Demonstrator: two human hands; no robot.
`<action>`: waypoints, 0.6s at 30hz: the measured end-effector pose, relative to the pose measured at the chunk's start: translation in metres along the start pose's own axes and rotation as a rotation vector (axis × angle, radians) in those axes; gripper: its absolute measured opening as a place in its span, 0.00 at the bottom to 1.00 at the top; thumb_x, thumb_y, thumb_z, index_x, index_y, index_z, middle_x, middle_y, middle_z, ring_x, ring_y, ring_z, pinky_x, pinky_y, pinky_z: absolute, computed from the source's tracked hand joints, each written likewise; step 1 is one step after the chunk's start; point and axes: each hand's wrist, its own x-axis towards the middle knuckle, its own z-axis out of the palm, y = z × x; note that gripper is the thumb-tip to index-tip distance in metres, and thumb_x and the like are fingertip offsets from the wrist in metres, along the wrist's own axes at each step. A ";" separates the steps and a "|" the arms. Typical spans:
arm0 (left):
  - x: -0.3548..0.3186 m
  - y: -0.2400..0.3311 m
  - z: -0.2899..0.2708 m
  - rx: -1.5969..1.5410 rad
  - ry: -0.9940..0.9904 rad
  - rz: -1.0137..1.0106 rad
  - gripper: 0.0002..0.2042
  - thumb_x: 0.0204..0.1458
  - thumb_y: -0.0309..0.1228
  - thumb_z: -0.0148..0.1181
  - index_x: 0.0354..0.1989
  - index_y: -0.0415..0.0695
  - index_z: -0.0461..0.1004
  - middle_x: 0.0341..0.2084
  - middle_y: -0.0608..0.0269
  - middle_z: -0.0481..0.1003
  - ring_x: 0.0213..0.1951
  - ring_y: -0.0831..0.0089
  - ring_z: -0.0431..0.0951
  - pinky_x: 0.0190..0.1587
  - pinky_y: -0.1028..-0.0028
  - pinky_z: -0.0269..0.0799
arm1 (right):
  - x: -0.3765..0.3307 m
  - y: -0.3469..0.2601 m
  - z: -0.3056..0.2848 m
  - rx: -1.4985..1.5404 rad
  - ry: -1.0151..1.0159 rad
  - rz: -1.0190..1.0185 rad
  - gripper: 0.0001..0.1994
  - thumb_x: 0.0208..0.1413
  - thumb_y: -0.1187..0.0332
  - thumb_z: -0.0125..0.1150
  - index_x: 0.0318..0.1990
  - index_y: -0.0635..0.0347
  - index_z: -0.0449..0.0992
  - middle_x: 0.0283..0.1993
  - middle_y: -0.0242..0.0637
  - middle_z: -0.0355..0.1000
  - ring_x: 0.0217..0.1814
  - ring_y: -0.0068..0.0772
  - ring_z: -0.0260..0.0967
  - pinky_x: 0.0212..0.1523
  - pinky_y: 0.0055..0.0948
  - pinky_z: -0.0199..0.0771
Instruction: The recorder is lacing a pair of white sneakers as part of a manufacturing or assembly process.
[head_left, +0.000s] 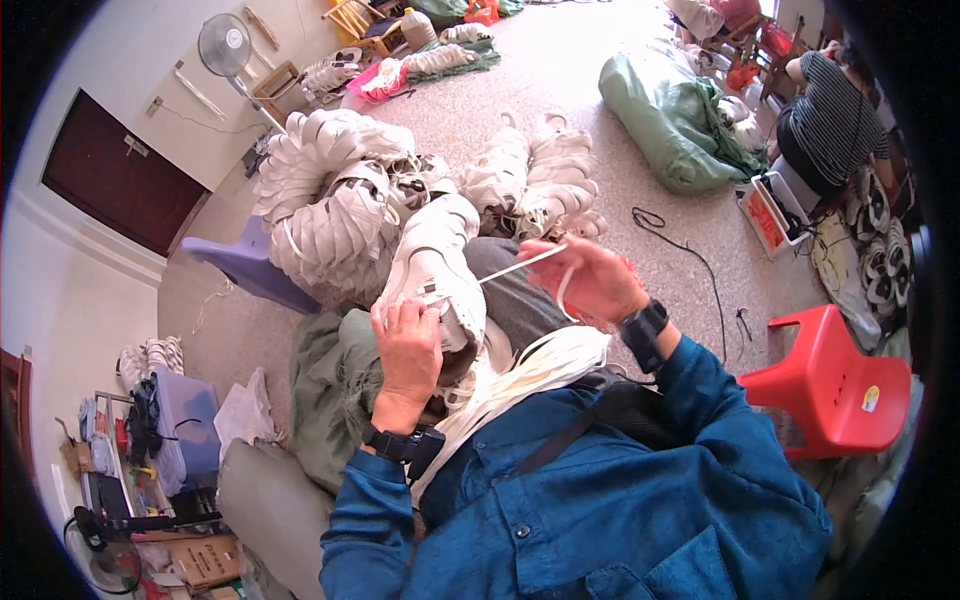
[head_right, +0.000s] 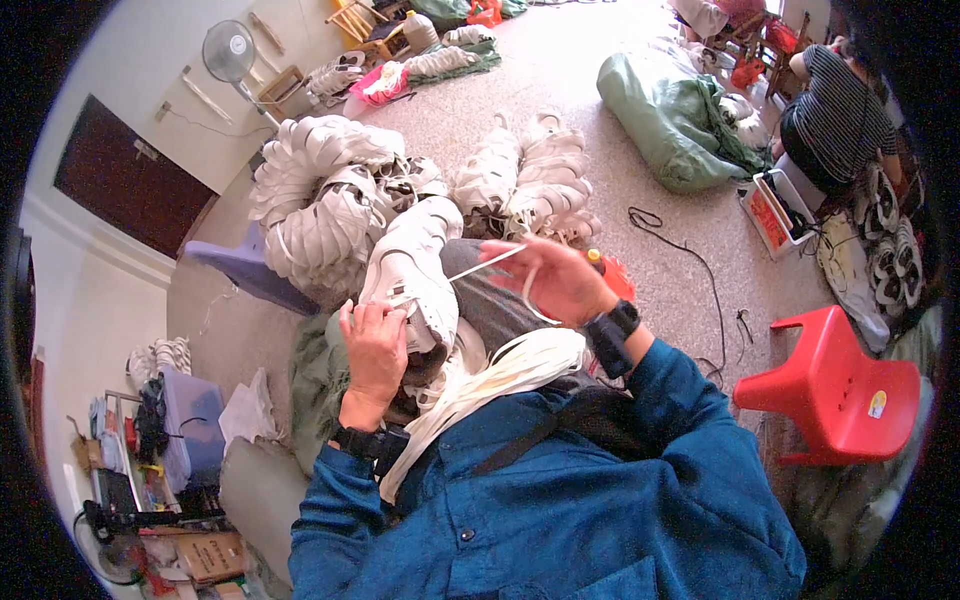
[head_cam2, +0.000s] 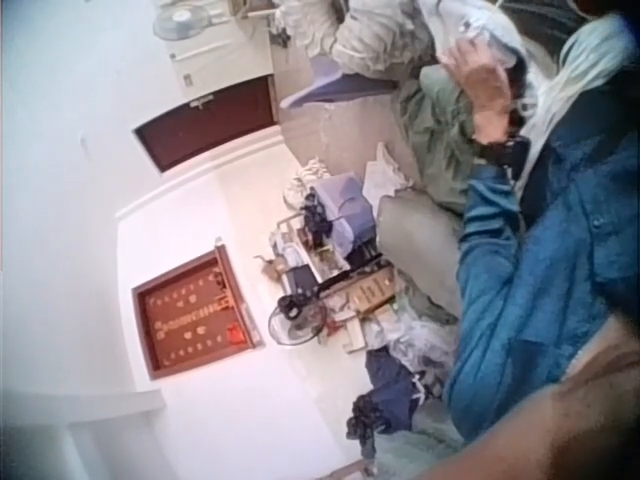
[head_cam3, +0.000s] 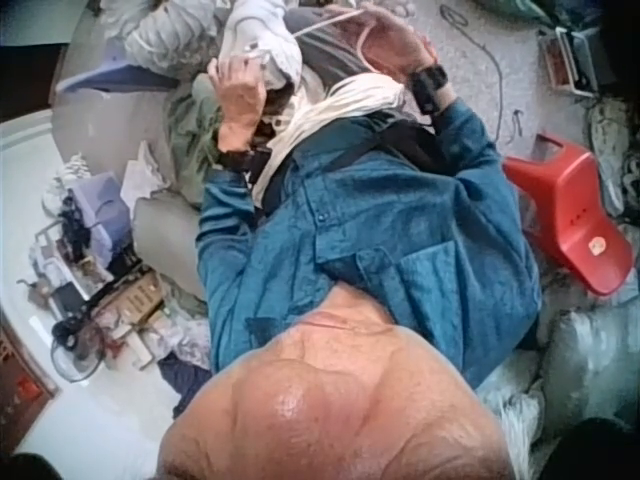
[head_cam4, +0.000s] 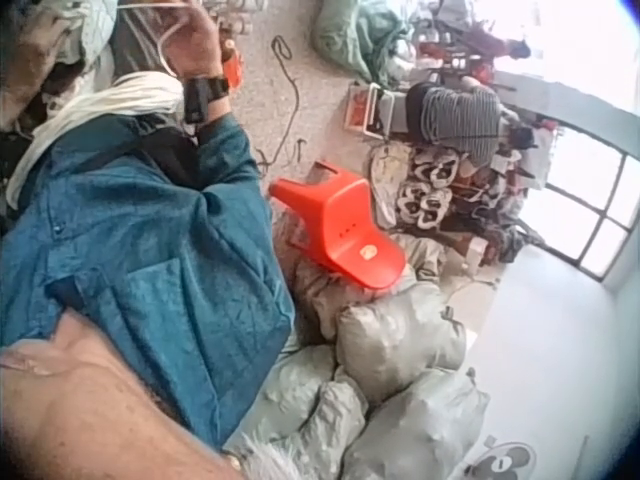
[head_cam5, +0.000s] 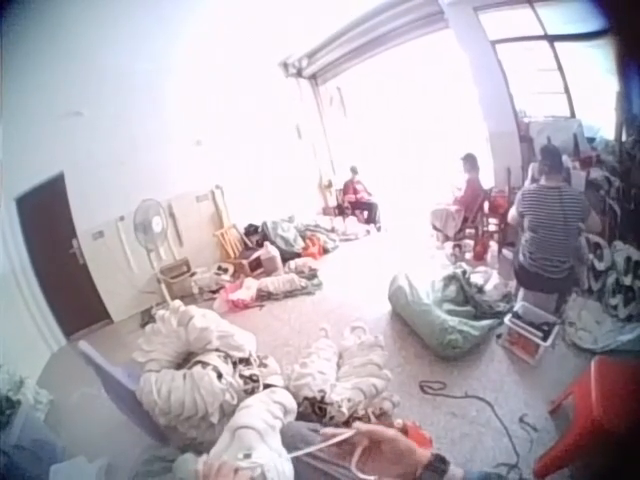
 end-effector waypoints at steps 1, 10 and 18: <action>-0.001 -0.002 0.001 0.017 0.001 0.025 0.11 0.46 0.29 0.64 0.40 0.46 0.77 0.38 0.62 0.71 0.47 0.63 0.70 0.63 0.52 0.55 | -0.006 -0.006 -0.010 0.093 -0.022 -0.059 0.17 0.67 0.61 0.50 0.26 0.57 0.75 0.58 0.47 0.72 0.62 0.42 0.67 0.68 0.47 0.60; -0.004 0.053 -0.012 -0.857 -0.195 -0.518 0.16 0.53 0.28 0.63 0.47 0.34 0.74 0.38 0.49 0.75 0.30 0.59 0.80 0.35 0.65 0.75 | -0.071 -0.078 -0.121 0.235 0.141 -0.375 0.15 0.66 0.59 0.54 0.27 0.54 0.69 0.31 0.28 0.68 0.37 0.29 0.68 0.55 0.38 0.68; 0.002 0.059 0.039 -0.811 -0.018 -0.624 0.12 0.56 0.30 0.61 0.45 0.38 0.72 0.25 0.49 0.78 0.30 0.55 0.81 0.35 0.61 0.74 | -0.150 -0.157 -0.219 0.082 0.701 -0.529 0.09 0.65 0.64 0.55 0.41 0.61 0.74 0.30 0.32 0.69 0.30 0.24 0.66 0.36 0.27 0.73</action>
